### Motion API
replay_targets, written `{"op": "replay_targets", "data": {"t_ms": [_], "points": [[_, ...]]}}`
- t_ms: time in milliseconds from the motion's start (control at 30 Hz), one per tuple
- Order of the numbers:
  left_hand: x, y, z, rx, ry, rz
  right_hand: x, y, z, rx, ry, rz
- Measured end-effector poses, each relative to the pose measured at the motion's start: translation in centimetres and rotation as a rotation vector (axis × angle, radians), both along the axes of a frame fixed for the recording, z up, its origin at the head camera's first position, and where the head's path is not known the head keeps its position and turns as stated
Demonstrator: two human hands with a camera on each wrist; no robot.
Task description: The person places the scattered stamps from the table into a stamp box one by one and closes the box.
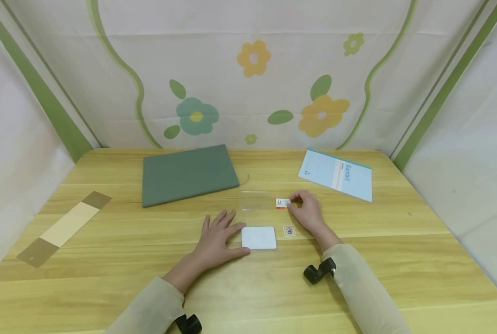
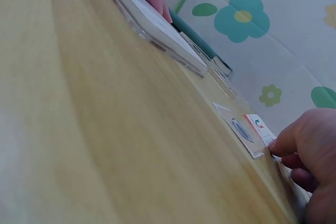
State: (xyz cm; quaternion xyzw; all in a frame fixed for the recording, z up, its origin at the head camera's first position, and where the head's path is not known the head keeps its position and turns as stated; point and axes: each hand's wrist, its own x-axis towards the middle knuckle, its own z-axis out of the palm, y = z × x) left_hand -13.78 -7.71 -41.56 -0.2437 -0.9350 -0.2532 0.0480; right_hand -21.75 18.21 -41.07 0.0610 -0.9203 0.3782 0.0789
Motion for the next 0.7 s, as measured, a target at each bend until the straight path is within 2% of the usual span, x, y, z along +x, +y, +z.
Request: {"op": "replay_targets", "data": {"t_ms": [133,400,700], "points": [[0.02,0.03,0.06,0.0,-0.006,0.001,-0.05,-0.1,-0.03,-0.067,-0.013,0.015],[0.17,0.07,0.22,0.011,-0.003,-0.006,0.26,0.03,0.12,-0.098,0.072,0.103],[0.07,0.0,0.12,-0.004,-0.015,-0.003,0.32,0.25,0.58,-0.086,0.012,0.089]]}}
